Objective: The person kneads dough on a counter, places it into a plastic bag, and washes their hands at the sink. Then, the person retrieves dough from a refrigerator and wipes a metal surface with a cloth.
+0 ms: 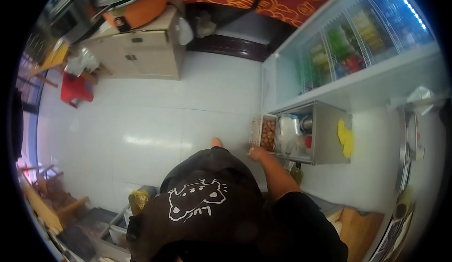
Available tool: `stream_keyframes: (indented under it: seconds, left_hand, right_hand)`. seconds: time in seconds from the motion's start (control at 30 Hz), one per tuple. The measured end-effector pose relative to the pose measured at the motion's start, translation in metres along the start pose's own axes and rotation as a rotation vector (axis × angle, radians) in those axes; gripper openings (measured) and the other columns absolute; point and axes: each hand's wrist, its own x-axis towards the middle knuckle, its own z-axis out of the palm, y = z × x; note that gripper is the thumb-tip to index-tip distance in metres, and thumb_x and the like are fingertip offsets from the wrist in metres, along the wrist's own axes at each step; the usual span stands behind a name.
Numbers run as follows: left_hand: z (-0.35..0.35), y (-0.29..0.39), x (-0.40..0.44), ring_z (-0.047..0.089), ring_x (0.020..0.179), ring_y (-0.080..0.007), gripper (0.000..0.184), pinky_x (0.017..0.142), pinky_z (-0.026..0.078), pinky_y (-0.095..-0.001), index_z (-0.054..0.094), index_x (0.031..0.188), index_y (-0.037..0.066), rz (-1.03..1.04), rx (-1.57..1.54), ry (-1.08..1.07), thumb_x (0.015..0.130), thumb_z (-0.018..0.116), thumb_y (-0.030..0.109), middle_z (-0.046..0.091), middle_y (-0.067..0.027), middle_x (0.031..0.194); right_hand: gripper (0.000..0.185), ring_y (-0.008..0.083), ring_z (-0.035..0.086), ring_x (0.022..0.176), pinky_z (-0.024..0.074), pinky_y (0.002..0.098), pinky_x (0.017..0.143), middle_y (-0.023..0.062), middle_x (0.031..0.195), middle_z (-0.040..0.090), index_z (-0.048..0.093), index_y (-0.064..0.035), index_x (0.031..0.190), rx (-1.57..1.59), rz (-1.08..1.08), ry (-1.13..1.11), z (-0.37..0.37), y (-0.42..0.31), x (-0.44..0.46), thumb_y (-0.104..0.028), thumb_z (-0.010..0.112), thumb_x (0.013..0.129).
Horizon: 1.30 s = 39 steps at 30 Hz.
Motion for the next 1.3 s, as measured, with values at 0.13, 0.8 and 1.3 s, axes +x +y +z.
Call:
stream_keyframes:
  seconds: [0.13, 0.8, 1.3]
  left_hand:
    - [-0.099, 0.038, 0.048, 0.063, 0.071, -0.0217, 0.034, 0.05, 0.043, -0.0356, 0.061, 0.113, 0.005, -0.602, -0.877, 0.09, 0.093, 0.054, 0.031, 0.067, -0.0077, 0.083]
    - [-0.358, 0.348, 0.286, 0.066, 0.092, -0.0223, 0.037, 0.085, 0.051, -0.0347, 0.059, 0.122, -0.002, -0.312, -0.455, -0.008, 0.095, 0.053, 0.023, 0.068, -0.0125, 0.105]
    - [-0.458, 0.241, 0.353, 0.063, 0.081, -0.018, 0.037, 0.06, 0.044, -0.0322, 0.061, 0.113, 0.007, -0.442, -0.482, -0.064, 0.089, 0.054, 0.034, 0.066, -0.0064, 0.095]
  right_hand:
    - [0.03, 0.0338, 0.06, 0.104, 0.0482, 0.0449, 0.088, 0.0183, 0.11, 0.064, 0.067, -0.0006, 0.101, 0.045, 0.12, -0.189, 0.021, 0.014, -0.014, -0.025, 0.05, 0.094]
    - [0.019, 0.0322, 0.062, 0.096, 0.0511, 0.0421, 0.081, 0.0123, 0.099, 0.065, 0.067, -0.0063, 0.088, 0.068, 0.081, 0.533, 0.016, 0.183, 0.035, -0.01, 0.072, 0.069]
    - [0.022, 0.0187, 0.068, 0.065, 0.0543, 0.0339, 0.061, 0.0114, 0.079, 0.07, 0.068, -0.0022, 0.092, 0.598, 0.33, 0.193, 0.004, 0.066, 0.031, -0.017, 0.053, 0.087]
